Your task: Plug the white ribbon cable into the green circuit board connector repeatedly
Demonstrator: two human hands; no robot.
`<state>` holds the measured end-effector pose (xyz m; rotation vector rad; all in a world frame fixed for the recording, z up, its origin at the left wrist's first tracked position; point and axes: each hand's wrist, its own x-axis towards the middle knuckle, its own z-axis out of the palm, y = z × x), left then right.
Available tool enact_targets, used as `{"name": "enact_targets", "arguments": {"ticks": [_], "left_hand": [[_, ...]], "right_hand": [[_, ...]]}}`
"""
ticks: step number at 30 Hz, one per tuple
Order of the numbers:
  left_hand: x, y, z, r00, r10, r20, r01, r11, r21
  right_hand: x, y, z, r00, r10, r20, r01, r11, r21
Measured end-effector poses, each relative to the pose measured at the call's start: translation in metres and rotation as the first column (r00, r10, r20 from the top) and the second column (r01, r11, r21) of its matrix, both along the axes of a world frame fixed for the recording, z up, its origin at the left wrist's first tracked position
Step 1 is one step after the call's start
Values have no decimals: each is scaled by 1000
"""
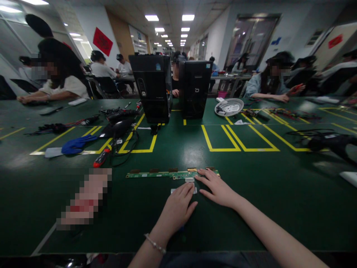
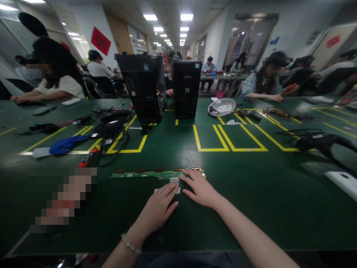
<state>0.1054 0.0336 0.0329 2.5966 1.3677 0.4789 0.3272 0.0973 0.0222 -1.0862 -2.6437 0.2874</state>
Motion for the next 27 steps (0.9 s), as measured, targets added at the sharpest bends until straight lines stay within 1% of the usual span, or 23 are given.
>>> {"name": "enact_targets", "arguments": {"ticks": [5,11,15,20,24,27], "left_hand": [[3,0,-5,999,26,26,-27,999,34],[4,0,-8,999,40,29,-41,998,39],[5,0,-9,999,51,16,-51,998,28],[0,2,-4,999,32,-15,-32,999,15],[-6,5,1,997,2,-77,-5,1000,-31],[-9,7,4,995,-22,-96,17,998,-56]], "right_hand": [[0,0,1,1000,-2,15,2,1000,-8],[0,0,2,1000,1,-24,-1,1000,-15],[0,0,2,1000,2,-15,-3,999,-32],[3,1,2,999,25,-27,-27,998,-65],[5,2,3,998,44,-33,-47,995,-87],[6,3,5,997,58,-55,-64,993,-102]]}}
